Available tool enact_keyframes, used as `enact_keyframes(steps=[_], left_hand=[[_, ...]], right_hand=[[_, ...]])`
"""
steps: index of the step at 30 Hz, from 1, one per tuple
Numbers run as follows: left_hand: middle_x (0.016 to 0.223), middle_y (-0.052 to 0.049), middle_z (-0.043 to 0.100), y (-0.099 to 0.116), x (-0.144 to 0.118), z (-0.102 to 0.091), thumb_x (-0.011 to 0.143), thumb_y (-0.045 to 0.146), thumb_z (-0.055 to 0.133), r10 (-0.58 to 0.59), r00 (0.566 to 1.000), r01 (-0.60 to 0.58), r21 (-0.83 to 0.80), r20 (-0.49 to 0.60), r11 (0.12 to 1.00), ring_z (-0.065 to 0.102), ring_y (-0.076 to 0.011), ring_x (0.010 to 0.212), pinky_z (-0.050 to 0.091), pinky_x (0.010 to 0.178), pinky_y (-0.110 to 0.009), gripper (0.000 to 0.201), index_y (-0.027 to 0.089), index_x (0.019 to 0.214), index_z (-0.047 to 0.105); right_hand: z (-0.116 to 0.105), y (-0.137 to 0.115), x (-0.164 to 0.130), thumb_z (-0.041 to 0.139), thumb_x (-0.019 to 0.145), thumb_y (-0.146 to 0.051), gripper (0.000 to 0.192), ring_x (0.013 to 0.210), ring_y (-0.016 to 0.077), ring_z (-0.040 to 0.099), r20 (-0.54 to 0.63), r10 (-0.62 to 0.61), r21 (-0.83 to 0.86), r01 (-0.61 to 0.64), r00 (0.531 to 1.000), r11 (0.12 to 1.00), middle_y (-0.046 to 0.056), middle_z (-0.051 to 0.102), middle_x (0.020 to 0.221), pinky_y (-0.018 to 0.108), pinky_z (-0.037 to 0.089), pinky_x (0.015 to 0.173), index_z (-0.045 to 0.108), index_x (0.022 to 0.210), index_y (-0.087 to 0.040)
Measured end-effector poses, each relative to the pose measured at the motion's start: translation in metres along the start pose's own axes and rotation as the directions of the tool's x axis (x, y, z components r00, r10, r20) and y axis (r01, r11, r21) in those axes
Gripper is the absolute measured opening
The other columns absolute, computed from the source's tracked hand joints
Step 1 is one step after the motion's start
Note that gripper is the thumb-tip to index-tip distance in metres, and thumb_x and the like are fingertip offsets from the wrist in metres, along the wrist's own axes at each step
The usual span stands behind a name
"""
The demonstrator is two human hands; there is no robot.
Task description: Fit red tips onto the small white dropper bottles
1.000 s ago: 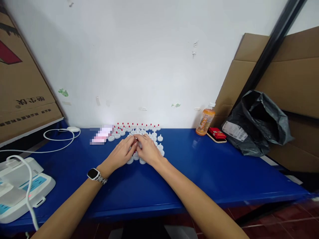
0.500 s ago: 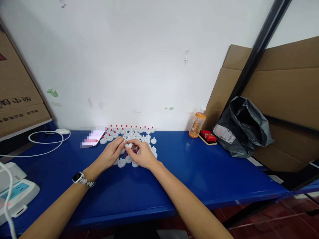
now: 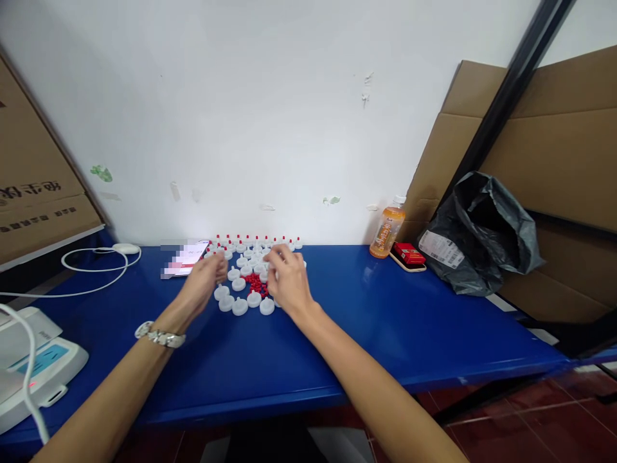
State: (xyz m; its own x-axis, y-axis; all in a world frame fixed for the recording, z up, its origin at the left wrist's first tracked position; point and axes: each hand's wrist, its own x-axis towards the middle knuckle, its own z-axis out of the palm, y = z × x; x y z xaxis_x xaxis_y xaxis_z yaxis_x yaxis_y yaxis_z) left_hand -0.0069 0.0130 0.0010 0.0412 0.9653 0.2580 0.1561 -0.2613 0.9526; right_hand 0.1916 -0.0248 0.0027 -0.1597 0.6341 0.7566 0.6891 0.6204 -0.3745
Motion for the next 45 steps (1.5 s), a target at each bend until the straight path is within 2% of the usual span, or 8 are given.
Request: enact_keyframes(steps=[3, 6, 11, 20, 25, 31, 38, 45], left_hand=[[0.056, 0.004, 0.037, -0.002, 0.002, -0.012, 0.092, 0.051, 0.04, 0.103, 0.994, -0.097, 0.194, -0.02, 0.976, 0.037, -0.0125, 0.054, 0.034, 0.055, -0.027, 0.042, 0.022, 0.061, 0.034], [0.075, -0.003, 0.056, -0.004, -0.003, -0.005, 0.094, 0.046, 0.041, 0.264, 0.938, -0.342, 0.479, 0.225, 0.808, 0.051, -0.0188, 0.076, 0.041, 0.073, -0.033, 0.037, 0.02, 0.073, 0.057], [0.102, -0.004, 0.062, -0.005, -0.013, 0.008, 0.095, 0.044, 0.047, 0.268, 0.882, -0.465, 0.629, 0.387, 0.623, 0.052, -0.0238, 0.096, 0.042, 0.088, -0.04, 0.03, 0.028, 0.104, 0.071], [0.102, -0.004, 0.061, -0.01, -0.006, -0.021, 0.087, 0.038, 0.06, 0.266, 0.912, -0.41, 0.668, 0.313, 0.621, 0.055, -0.0248, 0.101, 0.043, 0.091, -0.042, 0.021, 0.024, 0.099, 0.07], [0.095, -0.003, 0.062, -0.011, -0.005, -0.021, 0.085, 0.034, 0.063, 0.234, 0.901, -0.428, 0.663, 0.365, 0.614, 0.057, -0.0238, 0.096, 0.045, 0.086, -0.039, 0.013, 0.025, 0.084, 0.072], [0.09, -0.003, 0.062, -0.015, 0.0, -0.033, 0.084, 0.028, 0.061, 0.177, 0.925, -0.361, 0.633, 0.336, 0.685, 0.06, -0.0193, 0.082, 0.047, 0.073, -0.033, 0.013, 0.022, 0.085, 0.072], [0.085, -0.003, 0.062, -0.011, -0.001, -0.041, 0.082, 0.034, 0.062, 0.159, 0.939, -0.324, 0.634, 0.304, 0.702, 0.06, -0.0195, 0.079, 0.047, 0.071, -0.033, 0.016, 0.021, 0.082, 0.072], [0.1, -0.006, 0.061, -0.006, -0.011, -0.049, 0.087, 0.044, 0.058, 0.23, 0.935, -0.346, 0.556, 0.27, 0.756, 0.061, -0.0213, 0.095, 0.051, 0.087, -0.037, 0.028, 0.021, 0.098, 0.068]], right_hand=[[-0.002, 0.013, 0.001, 0.055, 0.083, -0.017, 0.022, 0.087, 0.0198, 0.061, -0.084, 0.133, 0.097, -0.125, 0.988, 0.987, 0.006, 0.065, 0.107, 0.034, 0.044, 0.087, 0.063, 0.104, -0.021], [0.001, 0.014, 0.002, 0.057, 0.083, -0.024, 0.023, 0.08, 0.0187, 0.061, -0.056, 0.22, 0.145, -0.211, 0.974, 0.967, 0.003, 0.068, 0.099, 0.032, 0.046, 0.083, 0.063, 0.105, -0.022], [0.008, 0.009, -0.002, 0.056, 0.086, -0.033, 0.022, 0.08, 0.0184, 0.062, 0.042, 0.295, 0.219, -0.297, 0.954, 0.929, 0.0, 0.071, 0.091, 0.03, 0.047, 0.076, 0.061, 0.104, -0.022], [0.015, 0.02, 0.011, 0.053, 0.09, -0.041, 0.023, 0.086, 0.0184, 0.063, 0.061, 0.315, 0.34, -0.316, 0.947, 0.886, 0.004, 0.07, 0.102, 0.031, 0.048, 0.079, 0.065, 0.094, -0.022], [0.021, 0.013, 0.027, 0.066, 0.08, -0.039, 0.019, 0.099, 0.0227, 0.056, 0.029, 0.281, 0.156, -0.282, 0.959, 0.947, 0.007, 0.059, 0.098, 0.036, 0.046, 0.085, 0.072, 0.085, -0.021], [0.031, -0.002, 0.041, 0.063, 0.08, -0.024, 0.009, 0.065, 0.0124, 0.054, 0.432, 0.114, 0.215, -0.225, 0.895, 0.95, -0.001, 0.062, 0.07, 0.026, 0.041, 0.065, 0.07, 0.081, -0.018], [0.046, -0.006, 0.039, 0.063, 0.076, -0.015, 0.007, 0.063, 0.0125, 0.054, 0.597, 0.034, 0.067, -0.093, 0.801, 0.993, -0.002, 0.064, 0.065, 0.026, 0.038, 0.064, 0.069, 0.075, -0.018], [0.047, 0.0, 0.03, 0.068, 0.081, -0.028, 0.014, 0.082, 0.0198, 0.052, 0.482, 0.028, -0.021, -0.021, 0.875, 1.0, 0.003, 0.066, 0.079, 0.034, 0.039, 0.081, 0.071, 0.093, -0.02]])
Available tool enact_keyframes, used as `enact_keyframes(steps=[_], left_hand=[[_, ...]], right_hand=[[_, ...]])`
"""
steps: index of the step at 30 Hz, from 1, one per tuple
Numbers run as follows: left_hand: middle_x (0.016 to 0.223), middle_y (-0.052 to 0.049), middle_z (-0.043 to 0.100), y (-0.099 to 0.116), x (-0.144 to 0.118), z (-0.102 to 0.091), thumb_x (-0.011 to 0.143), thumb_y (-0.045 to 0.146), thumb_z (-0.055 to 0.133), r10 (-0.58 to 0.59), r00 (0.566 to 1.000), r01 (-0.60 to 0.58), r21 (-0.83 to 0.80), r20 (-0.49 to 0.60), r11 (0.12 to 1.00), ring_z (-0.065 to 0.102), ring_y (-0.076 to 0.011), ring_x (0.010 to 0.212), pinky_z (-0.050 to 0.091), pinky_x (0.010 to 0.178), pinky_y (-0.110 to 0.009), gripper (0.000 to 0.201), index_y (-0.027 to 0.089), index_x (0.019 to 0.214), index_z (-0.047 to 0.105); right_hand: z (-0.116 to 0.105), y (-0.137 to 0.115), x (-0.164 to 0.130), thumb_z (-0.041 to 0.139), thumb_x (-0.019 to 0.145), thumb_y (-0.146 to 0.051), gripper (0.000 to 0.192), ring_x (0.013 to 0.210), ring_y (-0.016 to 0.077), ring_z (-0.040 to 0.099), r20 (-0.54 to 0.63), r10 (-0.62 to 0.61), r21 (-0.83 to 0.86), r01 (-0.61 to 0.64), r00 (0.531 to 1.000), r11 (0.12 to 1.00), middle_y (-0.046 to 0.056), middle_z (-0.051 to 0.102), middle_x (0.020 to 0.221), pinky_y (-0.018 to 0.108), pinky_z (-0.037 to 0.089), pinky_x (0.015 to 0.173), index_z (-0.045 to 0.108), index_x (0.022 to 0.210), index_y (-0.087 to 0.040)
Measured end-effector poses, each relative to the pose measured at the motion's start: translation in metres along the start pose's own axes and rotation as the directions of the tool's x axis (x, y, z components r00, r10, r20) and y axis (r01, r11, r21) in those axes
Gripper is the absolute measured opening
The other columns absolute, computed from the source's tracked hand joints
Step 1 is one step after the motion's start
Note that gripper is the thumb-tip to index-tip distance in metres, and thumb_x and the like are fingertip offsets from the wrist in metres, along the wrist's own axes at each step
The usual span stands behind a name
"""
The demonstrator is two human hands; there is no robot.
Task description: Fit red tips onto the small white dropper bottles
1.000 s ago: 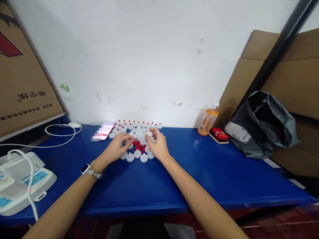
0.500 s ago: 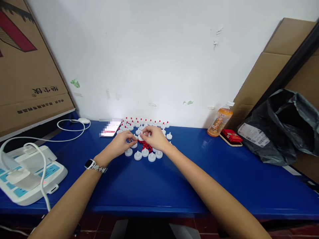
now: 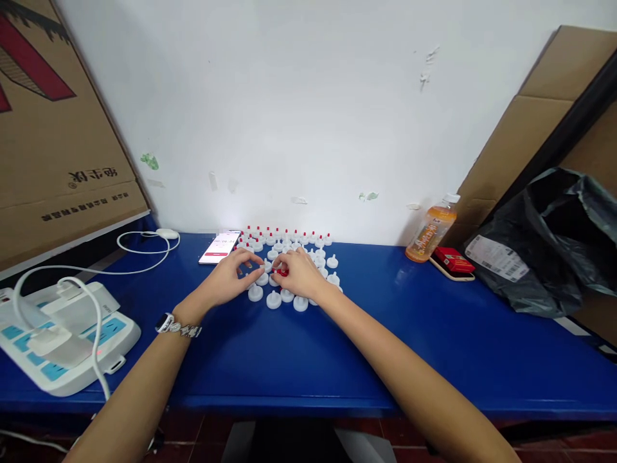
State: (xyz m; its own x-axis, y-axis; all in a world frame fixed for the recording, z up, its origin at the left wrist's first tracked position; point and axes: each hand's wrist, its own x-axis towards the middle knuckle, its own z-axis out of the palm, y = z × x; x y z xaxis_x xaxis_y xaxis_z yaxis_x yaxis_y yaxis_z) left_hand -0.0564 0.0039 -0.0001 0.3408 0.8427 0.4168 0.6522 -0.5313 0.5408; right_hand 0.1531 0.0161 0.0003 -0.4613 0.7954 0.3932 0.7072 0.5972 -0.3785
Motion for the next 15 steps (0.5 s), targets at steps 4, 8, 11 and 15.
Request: enact_keyframes(steps=[4, 8, 11, 15], left_hand=[[0.128, -0.007, 0.054, 0.004, -0.008, 0.012, 0.098, 0.05, 0.039, -0.053, 0.994, 0.048, -0.055, -0.098, 0.997, 0.044, -0.022, 0.13, 0.033, 0.114, -0.043, 0.039, 0.023, 0.12, 0.057], [0.145, -0.008, 0.043, 0.014, -0.01, 0.043, 0.102, 0.049, 0.018, -0.151, 0.985, 0.136, -0.161, -0.086, 0.978, 0.026, -0.0185, 0.146, 0.02, 0.122, -0.043, 0.048, 0.024, 0.134, 0.044], [0.15, -0.01, 0.038, 0.022, -0.008, 0.059, 0.103, 0.048, 0.016, -0.16, 0.983, 0.145, -0.151, -0.095, 0.978, 0.02, -0.0193, 0.149, 0.016, 0.123, -0.045, 0.051, 0.021, 0.138, 0.04], [0.147, -0.011, 0.041, 0.027, -0.007, 0.058, 0.103, 0.048, 0.017, -0.157, 0.978, 0.13, -0.185, -0.138, 0.974, 0.028, -0.0194, 0.146, 0.021, 0.122, -0.044, 0.05, 0.021, 0.135, 0.044]], right_hand=[[-0.013, -0.01, -0.018, 0.062, 0.088, -0.035, 0.018, 0.088, 0.0213, 0.051, -0.086, -0.026, -0.017, 0.025, 0.996, 1.0, 0.004, 0.064, 0.084, 0.035, 0.04, 0.083, 0.068, 0.098, -0.022], [-0.016, -0.023, -0.039, 0.056, 0.092, -0.044, 0.034, 0.113, 0.0273, 0.047, -0.112, -0.146, -0.179, 0.125, 0.983, 0.976, 0.012, 0.06, 0.117, 0.043, 0.038, 0.096, 0.064, 0.116, -0.022], [-0.005, -0.026, -0.043, 0.049, 0.095, -0.043, 0.041, 0.134, 0.0322, 0.033, -0.092, -0.18, -0.341, 0.139, 0.979, 0.93, 0.017, 0.047, 0.141, 0.049, 0.03, 0.105, 0.058, 0.128, -0.02], [0.004, -0.023, -0.035, 0.045, 0.097, -0.043, 0.042, 0.139, 0.0327, 0.029, -0.124, -0.127, -0.39, 0.069, 0.984, 0.918, 0.018, 0.044, 0.145, 0.051, 0.026, 0.108, 0.056, 0.13, -0.02]])
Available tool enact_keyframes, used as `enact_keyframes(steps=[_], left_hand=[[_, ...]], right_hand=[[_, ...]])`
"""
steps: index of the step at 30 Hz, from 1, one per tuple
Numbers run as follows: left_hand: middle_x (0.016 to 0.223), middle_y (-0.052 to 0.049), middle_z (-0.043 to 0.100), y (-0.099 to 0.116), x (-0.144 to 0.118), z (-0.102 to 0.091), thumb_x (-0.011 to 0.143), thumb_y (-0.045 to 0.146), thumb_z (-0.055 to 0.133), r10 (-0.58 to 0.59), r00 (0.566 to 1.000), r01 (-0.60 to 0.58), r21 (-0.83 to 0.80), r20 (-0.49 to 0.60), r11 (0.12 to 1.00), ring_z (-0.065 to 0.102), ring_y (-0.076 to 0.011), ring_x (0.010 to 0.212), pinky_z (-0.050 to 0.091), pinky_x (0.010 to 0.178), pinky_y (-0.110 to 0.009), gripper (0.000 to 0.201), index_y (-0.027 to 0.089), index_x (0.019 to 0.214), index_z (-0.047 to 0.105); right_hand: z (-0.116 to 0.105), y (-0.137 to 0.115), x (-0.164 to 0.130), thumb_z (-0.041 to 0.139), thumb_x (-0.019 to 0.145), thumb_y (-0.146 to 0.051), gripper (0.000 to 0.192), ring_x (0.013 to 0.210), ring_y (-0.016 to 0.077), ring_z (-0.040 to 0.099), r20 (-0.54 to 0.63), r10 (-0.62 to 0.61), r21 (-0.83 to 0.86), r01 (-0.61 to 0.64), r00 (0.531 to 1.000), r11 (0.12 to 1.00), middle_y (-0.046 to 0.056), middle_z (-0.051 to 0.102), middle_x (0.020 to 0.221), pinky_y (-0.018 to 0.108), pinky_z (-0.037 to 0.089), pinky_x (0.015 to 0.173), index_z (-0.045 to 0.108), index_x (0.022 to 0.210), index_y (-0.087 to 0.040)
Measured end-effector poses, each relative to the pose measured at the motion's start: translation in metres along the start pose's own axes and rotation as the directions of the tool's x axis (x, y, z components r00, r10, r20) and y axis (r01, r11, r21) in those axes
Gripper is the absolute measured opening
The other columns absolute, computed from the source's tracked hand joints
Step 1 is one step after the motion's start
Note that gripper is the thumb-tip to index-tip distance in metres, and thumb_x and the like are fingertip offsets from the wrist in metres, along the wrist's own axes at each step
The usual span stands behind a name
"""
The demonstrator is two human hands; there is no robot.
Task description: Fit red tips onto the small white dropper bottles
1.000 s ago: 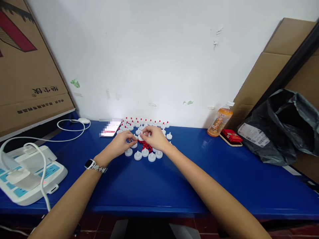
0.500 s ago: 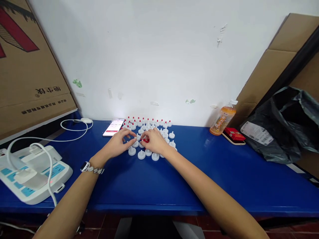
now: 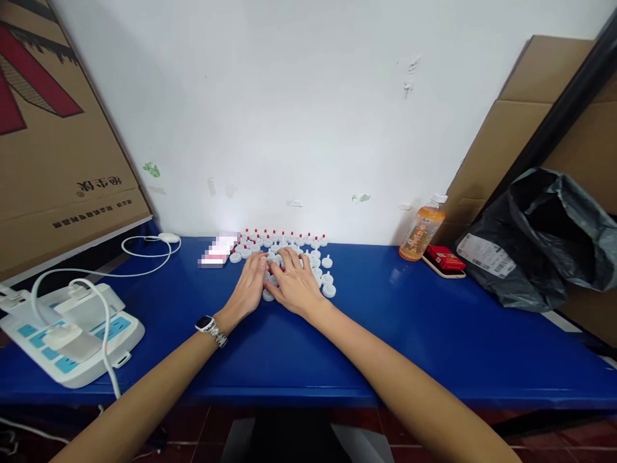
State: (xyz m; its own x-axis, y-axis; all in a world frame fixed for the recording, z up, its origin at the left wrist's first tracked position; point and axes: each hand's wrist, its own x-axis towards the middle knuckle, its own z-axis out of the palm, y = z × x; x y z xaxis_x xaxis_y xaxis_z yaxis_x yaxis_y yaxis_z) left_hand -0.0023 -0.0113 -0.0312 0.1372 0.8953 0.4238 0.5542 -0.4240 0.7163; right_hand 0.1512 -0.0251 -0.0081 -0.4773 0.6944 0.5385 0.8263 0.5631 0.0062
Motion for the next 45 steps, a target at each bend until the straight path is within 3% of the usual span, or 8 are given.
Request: enact_keyframes(steps=[4, 7, 11, 14, 20, 36, 40, 45], left_hand=[[0.148, -0.011, 0.039, -0.001, -0.005, -0.017, 0.099, 0.055, 0.033, 0.029, 0.999, -0.03, 0.019, 0.032, 0.999, 0.032, -0.0226, 0.144, 0.024, 0.121, -0.047, 0.05, 0.024, 0.138, 0.041], [0.157, -0.013, 0.026, -0.006, -0.012, -0.025, 0.088, 0.063, 0.053, 0.05, 0.99, -0.063, 0.092, 0.129, 0.994, 0.022, -0.0289, 0.148, 0.023, 0.121, -0.05, 0.073, 0.024, 0.146, 0.03], [0.16, -0.017, 0.017, -0.012, -0.015, -0.02, 0.066, 0.07, 0.071, 0.059, 0.981, -0.097, 0.203, 0.185, 0.974, 0.016, -0.0381, 0.149, 0.024, 0.119, -0.056, 0.109, 0.024, 0.152, 0.021], [0.16, -0.017, 0.014, -0.013, -0.011, -0.011, 0.058, 0.073, 0.075, 0.062, 0.978, -0.11, 0.24, 0.197, 0.965, 0.013, -0.0413, 0.149, 0.026, 0.117, -0.059, 0.12, 0.026, 0.152, 0.018], [0.159, -0.016, 0.016, -0.016, -0.006, -0.004, 0.057, 0.074, 0.075, 0.06, 0.983, -0.102, 0.252, 0.171, 0.962, 0.021, -0.0406, 0.147, 0.032, 0.115, -0.056, 0.119, 0.028, 0.152, 0.019], [0.156, -0.02, 0.02, -0.016, 0.008, 0.005, 0.06, 0.078, 0.069, -0.002, 0.99, -0.039, 0.287, 0.143, 0.957, 0.026, -0.0393, 0.145, 0.031, 0.116, -0.055, 0.115, 0.019, 0.149, 0.025], [0.157, -0.02, 0.018, -0.016, 0.009, 0.005, 0.059, 0.077, 0.071, -0.008, 0.992, -0.029, 0.28, 0.129, 0.959, 0.024, -0.0399, 0.146, 0.03, 0.116, -0.055, 0.116, 0.021, 0.149, 0.024], [0.159, -0.016, 0.011, -0.016, 0.001, -0.001, 0.059, 0.072, 0.075, 0.076, 0.992, -0.1, 0.262, 0.1, 0.96, 0.018, -0.0395, 0.148, 0.028, 0.118, -0.055, 0.115, 0.026, 0.15, 0.022]], right_hand=[[-0.012, 0.01, -0.003, 0.041, 0.099, -0.044, 0.04, 0.137, 0.0294, 0.033, -0.099, 0.085, 0.094, -0.075, 0.991, 0.993, 0.015, 0.048, 0.142, 0.048, 0.027, 0.109, 0.06, 0.126, -0.022], [-0.026, 0.021, -0.019, 0.034, 0.102, -0.04, 0.038, 0.137, 0.0272, 0.034, -0.133, 0.178, 0.115, -0.163, 0.975, 0.98, 0.012, 0.048, 0.141, 0.046, 0.028, 0.108, 0.061, 0.123, -0.023], [-0.031, 0.031, -0.044, 0.035, 0.1, -0.049, 0.044, 0.143, 0.0334, 0.023, -0.07, 0.293, 0.072, -0.288, 0.954, 0.955, 0.011, 0.041, 0.15, 0.053, 0.03, 0.107, 0.057, 0.13, -0.024], [-0.025, 0.031, -0.05, 0.037, 0.097, -0.057, 0.052, 0.146, 0.0377, 0.014, 0.011, 0.295, 0.045, -0.296, 0.955, 0.954, 0.008, 0.033, 0.157, 0.059, 0.029, 0.106, 0.053, 0.135, -0.026], [-0.01, 0.028, -0.04, 0.032, 0.098, -0.058, 0.053, 0.147, 0.0375, 0.015, 0.082, 0.262, 0.062, -0.267, 0.962, 0.962, 0.008, 0.031, 0.159, 0.059, 0.036, 0.103, 0.054, 0.135, -0.028], [0.002, 0.046, -0.026, 0.03, 0.101, -0.053, 0.049, 0.146, 0.0358, 0.021, 0.067, 0.246, -0.003, -0.247, 0.967, 0.969, 0.011, 0.037, 0.154, 0.056, 0.04, 0.101, 0.055, 0.134, -0.026], [0.003, 0.048, -0.025, 0.032, 0.101, -0.05, 0.046, 0.147, 0.0323, 0.021, 0.063, 0.171, -0.012, -0.171, 0.983, 0.985, 0.013, 0.039, 0.152, 0.059, 0.029, 0.11, 0.055, 0.134, -0.026], [0.002, 0.046, -0.032, 0.035, 0.101, -0.051, 0.047, 0.148, 0.028, 0.019, 0.033, 0.097, 0.009, -0.097, 0.995, 0.995, 0.013, 0.041, 0.151, 0.056, 0.012, 0.117, 0.053, 0.136, -0.025]])
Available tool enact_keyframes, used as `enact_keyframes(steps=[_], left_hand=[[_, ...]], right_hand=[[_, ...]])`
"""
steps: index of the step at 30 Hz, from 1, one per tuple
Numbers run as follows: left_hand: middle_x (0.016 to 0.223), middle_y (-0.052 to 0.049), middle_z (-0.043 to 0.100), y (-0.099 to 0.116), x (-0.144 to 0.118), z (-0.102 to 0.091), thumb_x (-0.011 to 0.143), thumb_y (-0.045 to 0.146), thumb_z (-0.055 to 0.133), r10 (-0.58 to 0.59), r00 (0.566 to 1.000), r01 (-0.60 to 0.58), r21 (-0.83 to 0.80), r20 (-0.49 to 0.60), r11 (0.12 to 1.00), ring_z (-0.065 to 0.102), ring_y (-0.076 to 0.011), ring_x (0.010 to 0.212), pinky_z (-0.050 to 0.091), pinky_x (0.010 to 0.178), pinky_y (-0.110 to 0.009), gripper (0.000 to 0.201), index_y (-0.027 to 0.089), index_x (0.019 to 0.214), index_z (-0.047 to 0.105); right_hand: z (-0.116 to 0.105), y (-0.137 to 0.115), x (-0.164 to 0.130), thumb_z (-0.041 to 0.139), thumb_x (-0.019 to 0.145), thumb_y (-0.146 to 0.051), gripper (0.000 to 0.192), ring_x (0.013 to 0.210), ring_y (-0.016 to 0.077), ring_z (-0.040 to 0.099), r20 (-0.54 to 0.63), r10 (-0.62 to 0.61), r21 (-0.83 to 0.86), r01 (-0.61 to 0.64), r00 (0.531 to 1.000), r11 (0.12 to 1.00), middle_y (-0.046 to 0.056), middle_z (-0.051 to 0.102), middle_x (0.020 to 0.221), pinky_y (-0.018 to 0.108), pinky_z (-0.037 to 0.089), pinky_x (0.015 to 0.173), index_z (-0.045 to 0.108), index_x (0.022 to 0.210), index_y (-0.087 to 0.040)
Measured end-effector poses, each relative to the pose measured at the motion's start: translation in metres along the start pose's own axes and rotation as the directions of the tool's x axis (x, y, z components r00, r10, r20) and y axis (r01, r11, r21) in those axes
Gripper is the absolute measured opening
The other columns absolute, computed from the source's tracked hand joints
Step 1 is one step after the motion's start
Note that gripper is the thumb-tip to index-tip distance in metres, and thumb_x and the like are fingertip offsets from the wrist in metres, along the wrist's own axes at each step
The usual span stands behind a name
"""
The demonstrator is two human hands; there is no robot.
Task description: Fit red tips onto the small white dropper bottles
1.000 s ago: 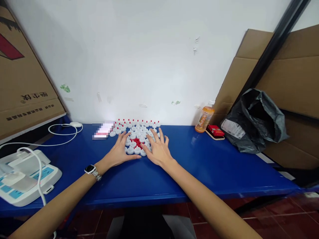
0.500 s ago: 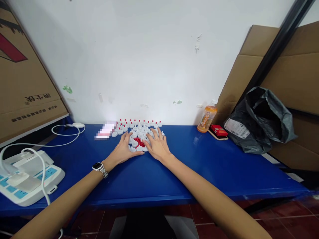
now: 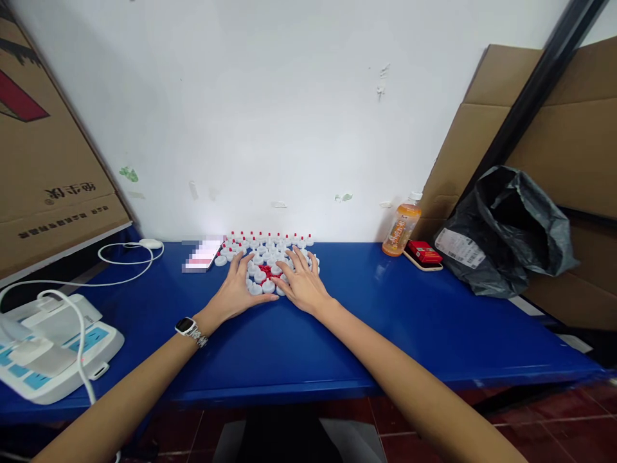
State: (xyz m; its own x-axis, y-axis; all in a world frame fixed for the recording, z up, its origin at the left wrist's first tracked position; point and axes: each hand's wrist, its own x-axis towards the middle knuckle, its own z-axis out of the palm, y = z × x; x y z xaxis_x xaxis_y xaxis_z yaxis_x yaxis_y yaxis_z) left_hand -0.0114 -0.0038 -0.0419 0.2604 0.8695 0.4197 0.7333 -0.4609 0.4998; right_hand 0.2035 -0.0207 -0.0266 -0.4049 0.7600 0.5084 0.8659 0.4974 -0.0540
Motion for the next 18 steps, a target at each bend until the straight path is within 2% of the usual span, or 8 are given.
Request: enact_keyframes(steps=[3, 5, 7, 10, 12, 14, 18], left_hand=[[0.159, -0.015, 0.014, 0.005, -0.006, -0.01, 0.061, 0.071, 0.074, 0.048, 0.999, -0.048, 0.023, -0.005, 0.999, 0.016, -0.0388, 0.149, 0.026, 0.118, -0.056, 0.111, 0.027, 0.149, 0.024], [0.159, -0.014, 0.016, 0.012, -0.007, -0.017, 0.067, 0.069, 0.072, 0.07, 0.997, -0.07, 0.02, -0.019, 0.997, 0.018, -0.0368, 0.149, 0.026, 0.119, -0.055, 0.101, 0.026, 0.147, 0.026], [0.158, -0.012, 0.02, 0.021, -0.004, -0.022, 0.082, 0.061, 0.062, 0.094, 0.995, -0.094, -0.008, -0.04, 0.996, 0.019, -0.0317, 0.149, 0.025, 0.12, -0.05, 0.077, 0.025, 0.142, 0.032], [0.151, -0.011, 0.031, 0.036, 0.012, -0.021, 0.095, 0.047, 0.047, 0.125, 0.991, -0.128, -0.05, -0.054, 0.991, 0.029, -0.0266, 0.145, 0.029, 0.119, -0.046, 0.041, 0.024, 0.128, 0.045], [0.143, -0.01, 0.039, 0.044, 0.026, -0.015, 0.098, 0.039, 0.042, 0.166, 0.984, -0.17, -0.066, -0.06, 0.983, 0.039, -0.0244, 0.138, 0.034, 0.116, -0.043, 0.029, 0.023, 0.12, 0.051], [0.131, -0.01, 0.047, 0.047, 0.041, -0.008, 0.099, 0.032, 0.038, 0.207, 0.976, -0.212, -0.076, -0.066, 0.974, 0.046, -0.0227, 0.13, 0.036, 0.113, -0.042, 0.024, 0.022, 0.114, 0.054], [0.118, -0.008, 0.053, 0.043, 0.057, 0.001, 0.099, 0.025, 0.036, 0.216, 0.971, -0.225, -0.088, -0.103, 0.97, 0.051, -0.0215, 0.12, 0.04, 0.109, -0.041, 0.023, 0.021, 0.106, 0.057]], right_hand=[[-0.009, -0.001, -0.003, 0.039, 0.1, -0.051, 0.045, 0.147, 0.028, 0.022, -0.039, -0.008, 0.05, 0.01, 0.999, 0.999, 0.012, 0.043, 0.15, 0.053, 0.011, 0.117, 0.055, 0.134, -0.026], [-0.017, 0.003, -0.001, 0.039, 0.1, -0.046, 0.039, 0.142, 0.0266, 0.031, -0.09, 0.004, 0.113, 0.006, 0.996, 0.994, 0.01, 0.048, 0.145, 0.05, 0.017, 0.116, 0.059, 0.128, -0.026], [-0.022, 0.014, 0.004, 0.037, 0.101, -0.039, 0.034, 0.131, 0.0244, 0.045, -0.161, 0.076, 0.189, -0.045, 0.984, 0.981, 0.01, 0.057, 0.132, 0.045, 0.029, 0.109, 0.062, 0.119, -0.024], [-0.019, 0.041, 0.021, 0.04, 0.097, -0.03, 0.028, 0.104, 0.0217, 0.059, -0.227, 0.272, 0.308, -0.196, 0.935, 0.931, 0.009, 0.066, 0.105, 0.037, 0.042, 0.093, 0.062, 0.111, -0.02], [-0.011, 0.063, 0.035, 0.042, 0.094, -0.028, 0.028, 0.087, 0.0198, 0.062, -0.162, 0.394, 0.366, -0.316, 0.905, 0.875, 0.004, 0.068, 0.089, 0.033, 0.045, 0.082, 0.06, 0.114, -0.02], [0.0, 0.083, 0.051, 0.047, 0.09, -0.028, 0.028, 0.08, 0.0189, 0.063, -0.046, 0.482, 0.363, -0.435, 0.875, 0.824, 0.002, 0.069, 0.083, 0.031, 0.045, 0.076, 0.061, 0.113, -0.019], [0.02, 0.103, 0.082, 0.056, 0.086, -0.034, 0.028, 0.09, 0.0216, 0.064, 0.101, 0.565, 0.221, -0.572, 0.819, 0.79, 0.007, 0.073, 0.091, 0.034, 0.042, 0.085, 0.067, 0.106, -0.019]])
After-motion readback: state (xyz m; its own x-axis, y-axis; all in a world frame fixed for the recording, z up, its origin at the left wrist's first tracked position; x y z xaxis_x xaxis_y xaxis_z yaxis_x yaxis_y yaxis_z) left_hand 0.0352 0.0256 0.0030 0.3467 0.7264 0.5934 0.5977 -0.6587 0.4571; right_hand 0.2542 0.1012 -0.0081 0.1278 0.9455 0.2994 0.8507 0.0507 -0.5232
